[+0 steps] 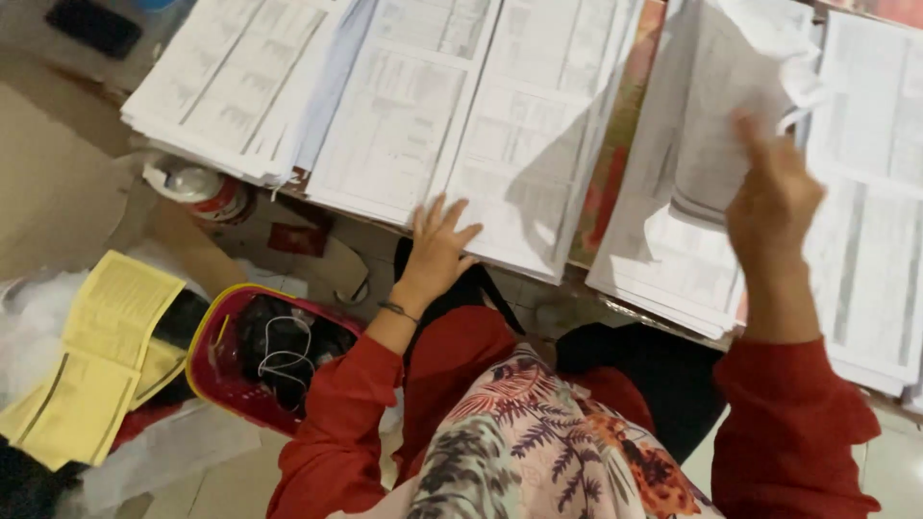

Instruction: The person is flipping through and organizing several large stacks of printed documents on a table in a print shop.

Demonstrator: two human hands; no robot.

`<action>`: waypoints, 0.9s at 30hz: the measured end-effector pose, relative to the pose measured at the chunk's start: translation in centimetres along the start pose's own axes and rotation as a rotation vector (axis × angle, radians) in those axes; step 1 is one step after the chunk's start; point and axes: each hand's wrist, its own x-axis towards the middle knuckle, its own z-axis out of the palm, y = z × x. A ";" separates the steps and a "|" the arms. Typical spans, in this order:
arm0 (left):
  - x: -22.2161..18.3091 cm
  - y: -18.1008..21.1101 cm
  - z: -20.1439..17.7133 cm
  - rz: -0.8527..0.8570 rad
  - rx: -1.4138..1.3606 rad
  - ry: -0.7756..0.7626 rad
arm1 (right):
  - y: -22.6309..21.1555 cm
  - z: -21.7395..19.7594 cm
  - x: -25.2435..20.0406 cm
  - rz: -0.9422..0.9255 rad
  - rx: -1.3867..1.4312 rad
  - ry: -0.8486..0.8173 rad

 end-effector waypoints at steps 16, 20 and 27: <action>1.7 -3.6 -6.1 -0.149 -0.164 0.112 | -10.7 12.9 -1.7 0.564 0.663 -0.483; -1.3 -8.6 -5.5 -0.282 0.034 -0.099 | -8.1 7.3 2.6 0.985 1.038 -0.279; -0.2 -11.3 -7.4 -0.310 -0.395 0.340 | 13.5 11.2 -3.2 1.044 1.054 -0.111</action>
